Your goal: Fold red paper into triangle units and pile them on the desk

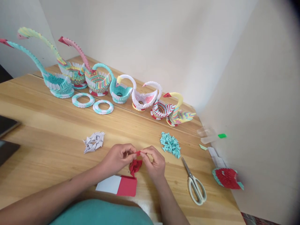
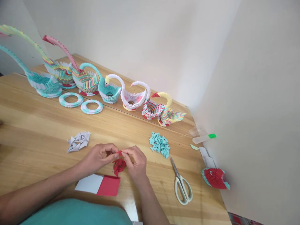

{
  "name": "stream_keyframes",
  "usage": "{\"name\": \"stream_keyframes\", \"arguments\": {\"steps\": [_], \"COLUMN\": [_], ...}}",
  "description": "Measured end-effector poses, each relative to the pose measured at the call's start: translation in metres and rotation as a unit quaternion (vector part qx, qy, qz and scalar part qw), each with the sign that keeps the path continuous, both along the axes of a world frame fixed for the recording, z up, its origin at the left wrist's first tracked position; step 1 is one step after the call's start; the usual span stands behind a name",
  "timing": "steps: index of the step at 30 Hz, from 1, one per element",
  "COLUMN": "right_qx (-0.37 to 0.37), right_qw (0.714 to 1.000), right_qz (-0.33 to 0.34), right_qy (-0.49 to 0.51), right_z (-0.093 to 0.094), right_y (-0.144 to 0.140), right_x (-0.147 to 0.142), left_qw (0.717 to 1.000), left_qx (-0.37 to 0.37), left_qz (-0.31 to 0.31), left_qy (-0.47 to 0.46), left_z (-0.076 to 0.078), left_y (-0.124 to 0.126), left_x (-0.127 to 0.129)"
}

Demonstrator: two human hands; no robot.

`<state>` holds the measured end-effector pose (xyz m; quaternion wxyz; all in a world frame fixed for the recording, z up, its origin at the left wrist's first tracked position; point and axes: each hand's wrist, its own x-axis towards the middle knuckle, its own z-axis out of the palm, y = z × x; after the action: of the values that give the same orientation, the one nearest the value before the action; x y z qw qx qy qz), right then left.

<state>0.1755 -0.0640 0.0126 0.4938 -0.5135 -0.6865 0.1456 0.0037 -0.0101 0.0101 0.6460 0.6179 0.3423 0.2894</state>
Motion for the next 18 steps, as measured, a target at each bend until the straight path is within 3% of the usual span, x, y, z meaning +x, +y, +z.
{"name": "stream_keyframes", "arguments": {"steps": [3,7,18], "right_qx": [-0.019,-0.021,0.052], "right_qw": [0.999,0.998,0.998], "right_qz": [-0.02,-0.008,0.035], "right_qy": [0.044,0.054,-0.031], "right_z": [-0.001,-0.003,-0.001], "right_y": [-0.001,-0.002,0.001], "right_x": [0.0,0.0,0.002], "left_qw": [0.989,0.947,0.938], "left_qx": [-0.107,-0.254,-0.282], "left_qz": [-0.038,-0.077,-0.06], "left_qy": [-0.09,-0.181,-0.193], "left_z": [0.001,-0.006,-0.008], "left_y": [0.001,0.002,0.004], "left_x": [-0.001,0.0,-0.001]}}
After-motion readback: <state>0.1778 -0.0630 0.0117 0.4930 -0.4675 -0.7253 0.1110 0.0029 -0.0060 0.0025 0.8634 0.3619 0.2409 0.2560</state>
